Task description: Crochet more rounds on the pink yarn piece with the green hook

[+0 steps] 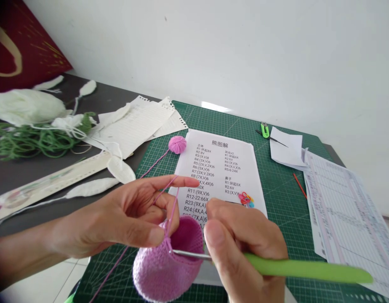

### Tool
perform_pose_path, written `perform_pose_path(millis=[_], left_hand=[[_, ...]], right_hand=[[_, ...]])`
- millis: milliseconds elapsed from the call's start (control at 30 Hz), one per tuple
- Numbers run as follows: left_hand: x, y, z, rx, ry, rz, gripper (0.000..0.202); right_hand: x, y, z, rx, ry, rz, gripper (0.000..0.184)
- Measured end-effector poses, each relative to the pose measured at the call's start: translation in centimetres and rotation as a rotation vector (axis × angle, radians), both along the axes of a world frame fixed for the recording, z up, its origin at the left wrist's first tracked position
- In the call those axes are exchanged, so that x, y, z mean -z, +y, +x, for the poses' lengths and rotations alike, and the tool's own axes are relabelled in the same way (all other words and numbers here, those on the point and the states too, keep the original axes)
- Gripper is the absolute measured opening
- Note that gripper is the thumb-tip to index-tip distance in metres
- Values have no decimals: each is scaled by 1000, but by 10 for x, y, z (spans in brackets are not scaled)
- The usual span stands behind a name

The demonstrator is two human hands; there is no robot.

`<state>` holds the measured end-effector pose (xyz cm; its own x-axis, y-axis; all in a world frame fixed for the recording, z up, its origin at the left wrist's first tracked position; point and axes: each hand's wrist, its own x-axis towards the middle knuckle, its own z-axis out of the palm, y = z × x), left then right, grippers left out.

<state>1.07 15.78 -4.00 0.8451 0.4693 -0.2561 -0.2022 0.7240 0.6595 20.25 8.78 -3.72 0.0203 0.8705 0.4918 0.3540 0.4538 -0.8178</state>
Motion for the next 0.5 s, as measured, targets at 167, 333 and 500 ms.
perform_pose_path(millis=[167, 333, 500], left_hand=[[1, 0, 3, -3, -20, 21, 61], [1, -2, 5, -22, -29, 33, 62], [-1, -3, 4, -19, -6, 63, 63]], right_hand=[[10, -4, -3, -121, 235, -215, 44], [13, -9, -12, 65, 58, -29, 43], [8, -2, -12, 213, -366, 406, 34]])
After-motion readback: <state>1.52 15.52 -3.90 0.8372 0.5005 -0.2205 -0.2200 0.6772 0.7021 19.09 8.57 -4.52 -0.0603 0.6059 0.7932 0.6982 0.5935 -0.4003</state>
